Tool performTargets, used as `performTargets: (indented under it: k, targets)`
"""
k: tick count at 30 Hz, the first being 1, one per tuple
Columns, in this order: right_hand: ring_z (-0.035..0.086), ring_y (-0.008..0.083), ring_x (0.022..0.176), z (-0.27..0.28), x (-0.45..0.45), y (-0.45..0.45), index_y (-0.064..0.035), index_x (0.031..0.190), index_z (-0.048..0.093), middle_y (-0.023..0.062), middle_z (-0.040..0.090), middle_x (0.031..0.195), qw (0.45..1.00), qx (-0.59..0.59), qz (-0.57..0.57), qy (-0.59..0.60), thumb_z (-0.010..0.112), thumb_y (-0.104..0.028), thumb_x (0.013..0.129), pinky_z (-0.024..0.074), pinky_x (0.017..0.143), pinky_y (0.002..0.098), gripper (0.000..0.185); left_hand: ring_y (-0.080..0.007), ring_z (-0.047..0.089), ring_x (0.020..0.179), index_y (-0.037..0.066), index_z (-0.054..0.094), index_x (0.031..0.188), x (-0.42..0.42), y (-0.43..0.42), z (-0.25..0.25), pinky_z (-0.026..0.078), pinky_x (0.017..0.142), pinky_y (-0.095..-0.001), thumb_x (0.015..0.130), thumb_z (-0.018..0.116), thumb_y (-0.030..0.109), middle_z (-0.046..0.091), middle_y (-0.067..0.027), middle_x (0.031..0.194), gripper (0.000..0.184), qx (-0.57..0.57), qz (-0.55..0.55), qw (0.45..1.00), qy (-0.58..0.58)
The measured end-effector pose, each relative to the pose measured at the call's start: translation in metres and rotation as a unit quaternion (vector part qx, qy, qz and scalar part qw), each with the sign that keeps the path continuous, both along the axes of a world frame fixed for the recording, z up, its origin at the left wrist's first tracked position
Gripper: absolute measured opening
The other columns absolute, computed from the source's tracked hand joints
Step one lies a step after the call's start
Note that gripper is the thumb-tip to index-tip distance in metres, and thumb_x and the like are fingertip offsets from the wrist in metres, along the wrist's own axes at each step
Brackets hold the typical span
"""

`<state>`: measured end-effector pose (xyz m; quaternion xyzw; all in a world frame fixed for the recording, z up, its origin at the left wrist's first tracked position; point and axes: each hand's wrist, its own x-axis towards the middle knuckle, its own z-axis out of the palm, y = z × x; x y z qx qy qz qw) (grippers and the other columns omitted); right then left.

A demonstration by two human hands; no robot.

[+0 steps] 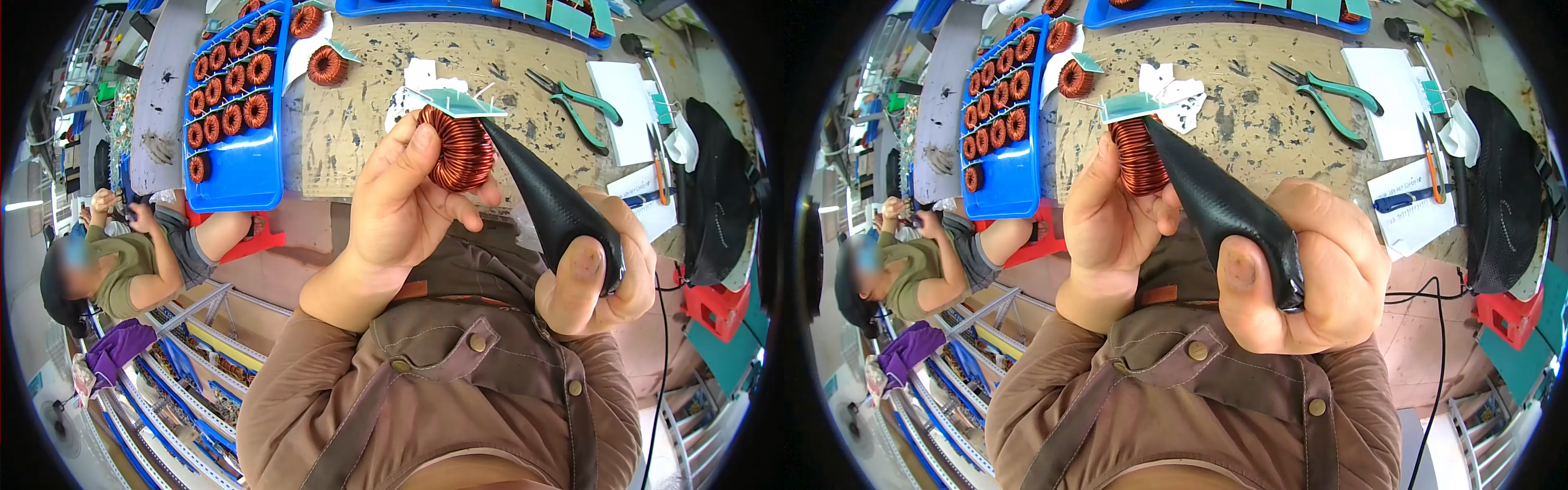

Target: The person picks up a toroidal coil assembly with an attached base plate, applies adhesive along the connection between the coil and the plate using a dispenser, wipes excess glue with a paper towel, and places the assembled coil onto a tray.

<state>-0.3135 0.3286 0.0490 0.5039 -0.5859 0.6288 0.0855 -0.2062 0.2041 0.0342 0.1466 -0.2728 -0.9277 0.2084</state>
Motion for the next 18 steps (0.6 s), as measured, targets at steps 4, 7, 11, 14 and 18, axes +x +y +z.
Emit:
performTargets:
  k: [4,7,11,14,18]
  targets:
    - [0.043,0.0169,0.041,0.003,-0.0012,0.0005,0.0018,0.06,0.038,0.0155,0.05,0.058,1.0,0.013,-0.002,0.0,0.061,-0.003,0.066,0.0367,0.037,0.0252,0.024,-0.0222,0.061,0.07,-0.002,0.042,0.106,0.0006,-0.0006,-0.0018,0.052,0.048,-0.0259,0.09,0.037,0.026,0.056,-0.0151,0.089,0.033,0.027,-0.012,1.0,0.011]
    - [0.042,0.0167,0.04,0.0026,-0.0021,0.0001,0.0014,0.058,0.038,0.0149,0.05,0.057,1.0,0.012,-0.002,-0.001,0.06,-0.003,0.066,0.0359,0.037,0.0252,0.024,-0.0223,0.06,0.07,-0.002,0.041,0.106,0.0008,-0.0007,-0.0033,0.052,0.048,-0.0262,0.09,0.036,0.027,0.055,-0.0162,0.09,0.034,0.047,-0.017,0.998,0.026]
    - [0.042,0.0163,0.04,0.0021,-0.0027,-0.0009,0.0012,0.058,0.037,0.0143,0.049,0.055,1.0,0.002,-0.004,0.0,0.059,-0.002,0.065,0.0352,0.037,0.025,0.023,-0.0232,0.06,0.069,-0.002,0.041,0.108,0.0011,-0.0005,-0.0052,0.052,0.049,-0.0265,0.09,0.034,0.028,0.054,-0.0177,0.091,0.035,0.083,-0.023,0.995,0.046]
    - [0.041,0.0161,0.039,0.0026,-0.0027,-0.0021,0.0011,0.058,0.037,0.0141,0.048,0.054,1.0,-0.007,0.003,-0.009,0.059,-0.002,0.065,0.0342,0.036,0.0249,0.024,-0.0239,0.06,0.069,-0.001,0.04,0.109,0.0017,-0.0008,-0.0049,0.052,0.049,-0.027,0.091,0.032,0.028,0.054,-0.0183,0.091,0.035,0.109,-0.025,0.993,0.045]
    - [0.04,0.0159,0.038,0.0006,-0.0026,-0.003,0.0009,0.057,0.036,0.0142,0.048,0.054,1.0,-0.016,0.002,-0.015,0.059,-0.002,0.065,0.0329,0.035,0.0249,0.024,-0.0242,0.06,0.069,-0.002,0.04,0.108,0.002,-0.0009,-0.0045,0.052,0.05,-0.0276,0.091,0.031,0.027,0.054,-0.0186,0.092,0.035,0.129,-0.029,0.99,0.046]
